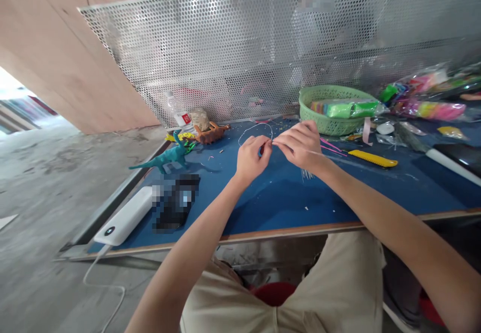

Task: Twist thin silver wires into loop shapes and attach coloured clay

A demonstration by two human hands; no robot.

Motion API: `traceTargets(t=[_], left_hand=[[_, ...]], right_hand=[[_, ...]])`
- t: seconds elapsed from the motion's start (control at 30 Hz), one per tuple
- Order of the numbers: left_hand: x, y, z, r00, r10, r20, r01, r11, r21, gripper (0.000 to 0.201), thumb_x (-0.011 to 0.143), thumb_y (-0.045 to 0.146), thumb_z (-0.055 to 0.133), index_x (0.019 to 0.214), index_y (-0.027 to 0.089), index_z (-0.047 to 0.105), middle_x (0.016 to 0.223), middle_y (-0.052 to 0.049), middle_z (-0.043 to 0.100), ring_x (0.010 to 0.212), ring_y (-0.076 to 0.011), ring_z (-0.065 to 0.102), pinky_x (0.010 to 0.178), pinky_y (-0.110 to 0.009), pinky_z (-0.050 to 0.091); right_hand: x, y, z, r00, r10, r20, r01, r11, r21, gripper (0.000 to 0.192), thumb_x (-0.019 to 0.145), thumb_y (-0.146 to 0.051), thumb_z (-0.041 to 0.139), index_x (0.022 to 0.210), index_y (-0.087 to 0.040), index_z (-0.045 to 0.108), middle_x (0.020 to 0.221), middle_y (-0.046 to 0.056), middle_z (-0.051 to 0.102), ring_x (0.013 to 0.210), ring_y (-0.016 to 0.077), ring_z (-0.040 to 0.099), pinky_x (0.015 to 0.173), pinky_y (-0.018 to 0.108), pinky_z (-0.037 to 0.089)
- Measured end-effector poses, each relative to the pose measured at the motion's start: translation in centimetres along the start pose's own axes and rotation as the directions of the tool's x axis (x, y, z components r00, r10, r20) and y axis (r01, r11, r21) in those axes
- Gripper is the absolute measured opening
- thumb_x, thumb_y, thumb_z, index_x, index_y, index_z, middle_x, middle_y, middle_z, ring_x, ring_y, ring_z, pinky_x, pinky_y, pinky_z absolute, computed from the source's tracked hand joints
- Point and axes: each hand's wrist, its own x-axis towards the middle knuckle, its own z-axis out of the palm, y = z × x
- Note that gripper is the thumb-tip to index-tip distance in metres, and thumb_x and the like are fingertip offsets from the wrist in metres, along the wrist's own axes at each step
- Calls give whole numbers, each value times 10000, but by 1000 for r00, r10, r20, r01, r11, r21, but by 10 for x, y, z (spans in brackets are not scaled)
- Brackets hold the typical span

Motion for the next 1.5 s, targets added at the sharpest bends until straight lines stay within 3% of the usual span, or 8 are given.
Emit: traceTargets(t=[0.17,0.3,0.43,0.6,0.93,1.07,1.2,1.5], left_hand=[[1,-4,-2,999,-20,29,22,999,-40,242,1026,276,489,849,196,632,740,-9,630,716,-153,537,699,-291,402],[6,-9,-9,983,-4,184,47,972,-232,322,1041,334,468,802,180,619,721,-3,606,671,-130,513,669,-274,388],[9,-12,-14,946,-21,324,134,934,-331,401,1044,434,455,792,172,624,670,13,536,624,-121,457,627,-266,358],[9,-13,-16,917,-34,397,185,919,-348,417,1049,460,442,836,169,651,735,1,584,669,-126,489,658,-260,378],[11,-12,-21,919,39,393,87,950,-299,345,1051,377,470,909,158,696,778,-20,659,697,-128,553,683,-261,410],[10,-13,-18,933,-63,353,196,913,-357,352,1046,410,488,934,159,708,808,-34,710,703,-126,606,691,-260,459],[8,-13,-11,926,-198,322,343,798,-496,312,976,443,627,1072,159,710,855,-49,738,723,-128,669,682,-254,535],[7,-11,-5,915,-266,301,398,712,-579,303,904,435,734,1014,152,733,878,-56,740,693,-127,706,680,-288,616]], right_hand=[[0,0,-2,999,-26,30,27,1000,-17,98,1026,-296,614,1035,-270,709,951,-24,787,861,188,635,918,421,363],[2,9,-3,992,-62,108,43,984,172,111,1028,-315,610,1093,-291,697,1059,-2,777,960,204,661,931,414,427],[3,13,-3,985,-40,168,-21,937,350,182,1037,-346,589,1177,-282,686,1142,46,759,1044,226,685,940,413,501],[0,16,-1,972,13,236,-117,895,431,155,1043,-302,578,1126,-252,699,1053,45,777,966,209,722,872,374,544],[1,17,-1,954,57,296,-203,848,490,120,1049,-245,538,1047,-236,658,966,33,734,892,177,690,824,342,537],[1,21,0,964,48,261,-172,860,480,115,1051,-258,531,1039,-242,644,956,38,714,878,179,669,816,347,528],[1,23,0,968,33,247,-151,868,474,118,1054,-251,520,1039,-242,637,947,39,702,877,179,660,816,348,524],[0,20,-3,961,34,274,-148,901,407,158,1042,-256,523,1066,-217,675,967,64,725,875,196,664,802,360,531]])
